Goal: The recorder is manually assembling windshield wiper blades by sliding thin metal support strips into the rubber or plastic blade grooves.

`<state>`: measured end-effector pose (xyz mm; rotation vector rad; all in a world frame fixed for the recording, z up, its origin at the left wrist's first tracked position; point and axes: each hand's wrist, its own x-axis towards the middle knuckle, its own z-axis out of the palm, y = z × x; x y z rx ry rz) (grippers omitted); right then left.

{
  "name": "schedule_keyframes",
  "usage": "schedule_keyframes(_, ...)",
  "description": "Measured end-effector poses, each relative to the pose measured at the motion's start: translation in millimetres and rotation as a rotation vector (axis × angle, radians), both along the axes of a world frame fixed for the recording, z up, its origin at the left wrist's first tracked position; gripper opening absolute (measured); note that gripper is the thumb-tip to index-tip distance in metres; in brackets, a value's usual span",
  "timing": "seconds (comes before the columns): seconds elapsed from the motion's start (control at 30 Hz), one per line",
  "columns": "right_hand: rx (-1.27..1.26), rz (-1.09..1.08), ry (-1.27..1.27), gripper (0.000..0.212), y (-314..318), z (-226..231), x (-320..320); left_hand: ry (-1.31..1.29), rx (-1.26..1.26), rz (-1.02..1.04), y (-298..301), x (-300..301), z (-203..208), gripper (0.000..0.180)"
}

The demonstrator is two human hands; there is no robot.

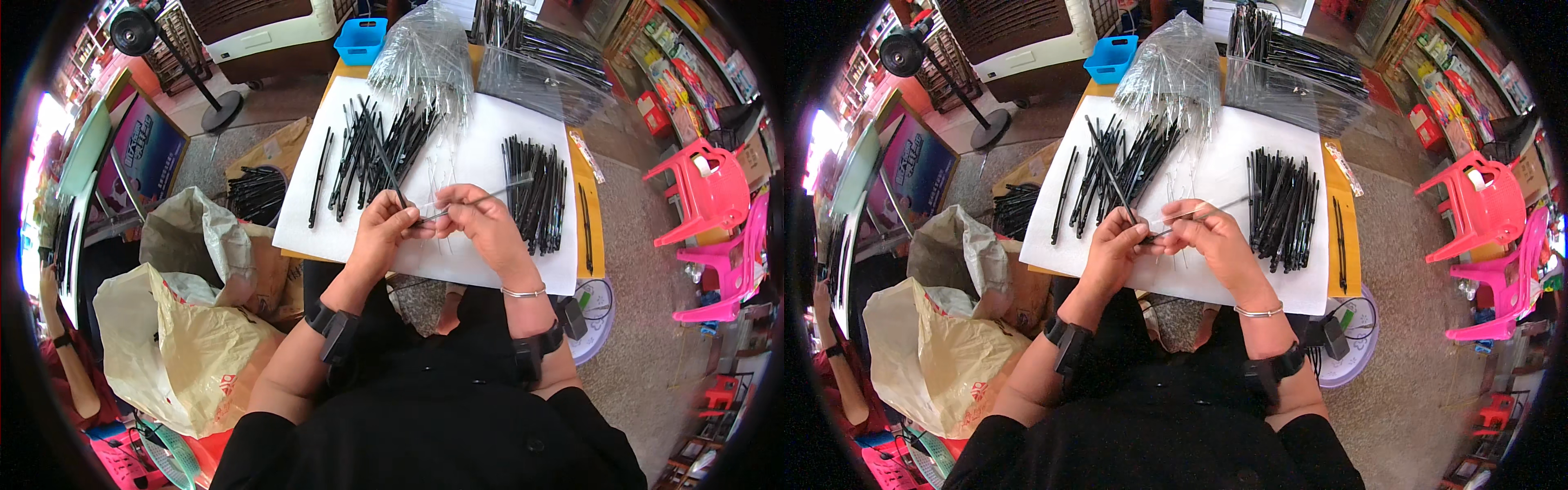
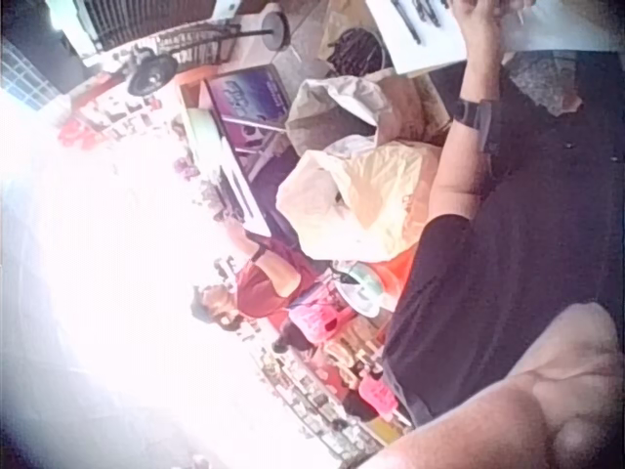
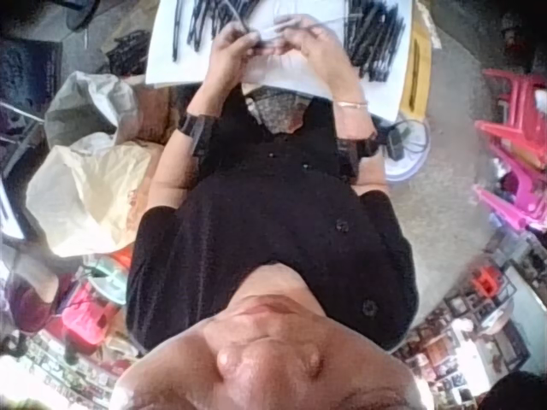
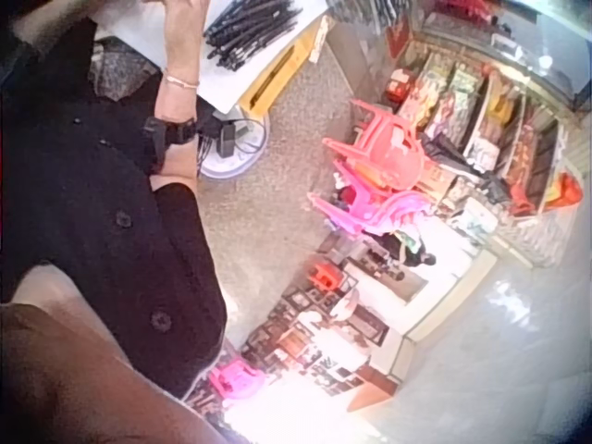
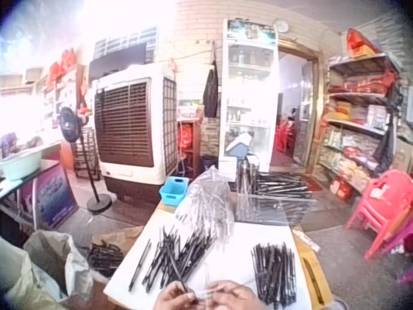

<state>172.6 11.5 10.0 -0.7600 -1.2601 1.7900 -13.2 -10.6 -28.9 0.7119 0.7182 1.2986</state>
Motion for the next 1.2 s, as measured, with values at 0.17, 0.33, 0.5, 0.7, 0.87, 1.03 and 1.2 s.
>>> schedule_keyframes(0.17, -0.030, -0.078, -0.028, 0.015, -1.5, -1.7, -2.6, 0.264, -0.051, -0.215, -4.2, -4.3, 9.2, 0.013)
schedule_keyframes(0.33, -0.008, -0.211, 0.062, 0.015, -4.0, -6.3, -4.5, 0.241, -0.047, -0.059, -11.1, 1.4, 9.8, 0.010)
schedule_keyframes(0.5, 0.036, -0.233, 0.022, 0.015, -7.7, -3.9, -1.6, 0.325, 0.086, -0.007, -13.5, 9.0, 3.8, 0.009)
schedule_keyframes(0.7, 0.100, -0.298, -0.073, 0.015, -11.4, 0.3, -4.6, 0.351, -0.007, -0.016, -12.4, 11.0, 7.0, 0.009)
schedule_keyframes(0.87, 0.194, -0.310, -0.206, 0.015, -11.6, -5.4, -9.3, 0.369, 0.061, -0.063, -4.5, 14.1, 13.4, 0.011)
schedule_keyframes(1.03, 0.406, -0.440, -0.373, 0.017, -10.1, -5.7, -18.3, 0.371, 0.049, -0.062, 0.9, 19.1, 12.6, 0.014)
schedule_keyframes(1.2, 0.503, -0.526, -0.487, 0.026, -8.6, -14.5, -27.3, 0.388, 0.061, -0.023, 0.7, 22.0, 3.8, 0.015)
